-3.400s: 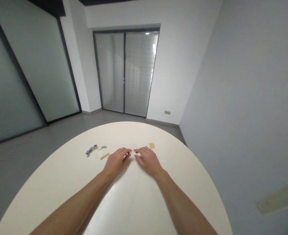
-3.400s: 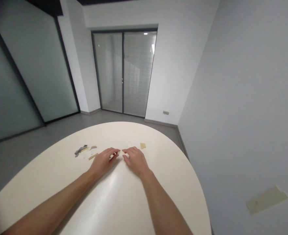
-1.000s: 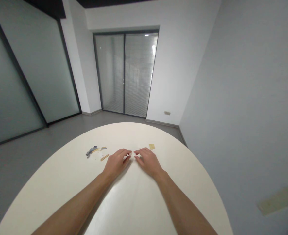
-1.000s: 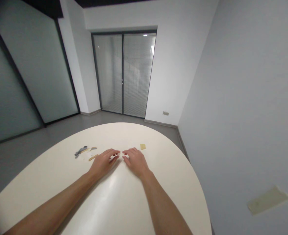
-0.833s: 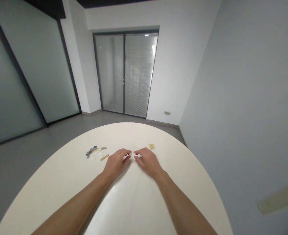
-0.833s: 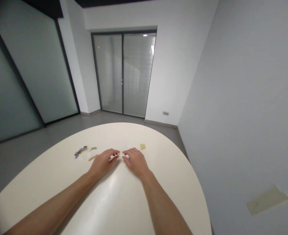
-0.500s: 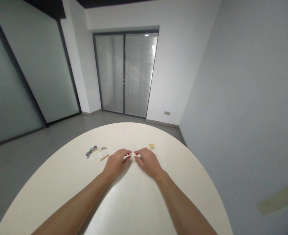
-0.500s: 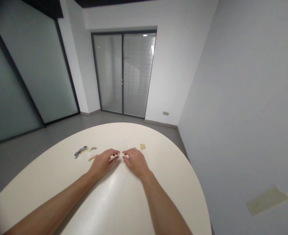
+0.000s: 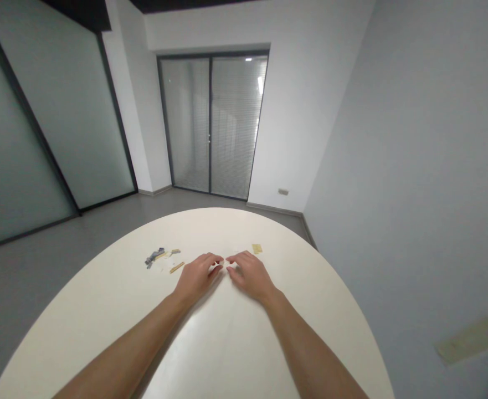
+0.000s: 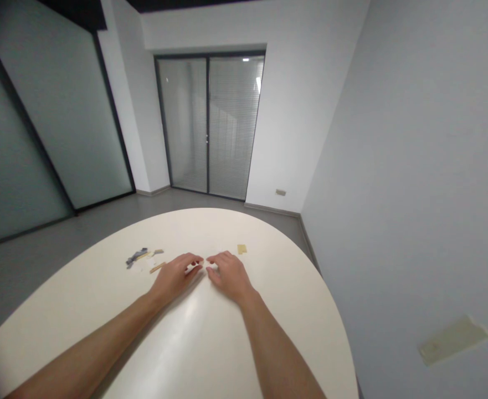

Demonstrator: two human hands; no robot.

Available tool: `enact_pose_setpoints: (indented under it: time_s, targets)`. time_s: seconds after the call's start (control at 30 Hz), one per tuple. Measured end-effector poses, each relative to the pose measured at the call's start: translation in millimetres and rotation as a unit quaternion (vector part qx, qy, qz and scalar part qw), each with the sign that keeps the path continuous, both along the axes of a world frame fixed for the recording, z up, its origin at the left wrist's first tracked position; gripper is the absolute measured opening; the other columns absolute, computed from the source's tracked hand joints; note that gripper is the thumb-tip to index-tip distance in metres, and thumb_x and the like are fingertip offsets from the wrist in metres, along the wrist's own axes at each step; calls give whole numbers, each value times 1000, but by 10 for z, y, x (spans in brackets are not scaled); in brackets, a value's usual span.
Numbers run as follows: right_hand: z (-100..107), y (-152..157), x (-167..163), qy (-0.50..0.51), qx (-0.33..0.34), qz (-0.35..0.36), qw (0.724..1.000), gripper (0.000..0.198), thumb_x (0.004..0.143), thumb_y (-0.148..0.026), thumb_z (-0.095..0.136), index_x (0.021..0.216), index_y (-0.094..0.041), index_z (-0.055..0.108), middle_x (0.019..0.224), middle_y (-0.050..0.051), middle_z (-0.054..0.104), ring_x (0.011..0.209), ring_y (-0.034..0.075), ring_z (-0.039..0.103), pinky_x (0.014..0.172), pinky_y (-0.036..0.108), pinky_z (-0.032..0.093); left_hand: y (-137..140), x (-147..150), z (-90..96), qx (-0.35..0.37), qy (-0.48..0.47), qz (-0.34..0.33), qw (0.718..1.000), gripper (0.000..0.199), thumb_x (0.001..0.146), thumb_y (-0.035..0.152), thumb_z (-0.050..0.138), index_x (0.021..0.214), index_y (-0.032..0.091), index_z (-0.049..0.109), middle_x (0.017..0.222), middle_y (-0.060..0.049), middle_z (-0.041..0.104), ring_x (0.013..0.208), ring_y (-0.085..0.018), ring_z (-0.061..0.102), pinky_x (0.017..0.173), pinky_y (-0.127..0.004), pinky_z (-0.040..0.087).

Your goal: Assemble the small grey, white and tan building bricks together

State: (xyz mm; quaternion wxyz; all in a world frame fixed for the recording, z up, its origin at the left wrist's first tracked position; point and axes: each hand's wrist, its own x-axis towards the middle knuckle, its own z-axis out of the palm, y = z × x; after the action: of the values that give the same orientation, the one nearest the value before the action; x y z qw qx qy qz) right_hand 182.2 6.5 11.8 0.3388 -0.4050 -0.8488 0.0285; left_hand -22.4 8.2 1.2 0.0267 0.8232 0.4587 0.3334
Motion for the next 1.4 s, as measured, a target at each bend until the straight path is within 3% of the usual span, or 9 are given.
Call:
enact_pose_setpoints:
  time_s: [0.43,0.83,1.4]
  targets:
    - [26,-21,-18,-35,7,10,999,22,88,-23,66,110,-22,68,100,5,72,99,21,61,91,35,48,-7,11,-10,3,13,-25,1000,18,93,26,54,106,26,66,99,-2,71,91,-17,66,76,-27,53]
    - [28,-23,-19,-59,8,6,998,12,94,-25,61,102,-20,68,97,6,71,98,20,60,89,33,47,-20,19,9,7,20,-27,999,19,93,21,55,106,26,67,101,-2,72,91,-17,67,77,-27,53]
    - [17,-10,-15,-65,7,7,998,18,99,-25,53,100,-19,69,97,6,71,97,19,60,89,33,48,-16,7,17,12,8,-26,1000,19,90,18,52,101,25,66,98,-2,72,90,-17,66,76,-26,52]
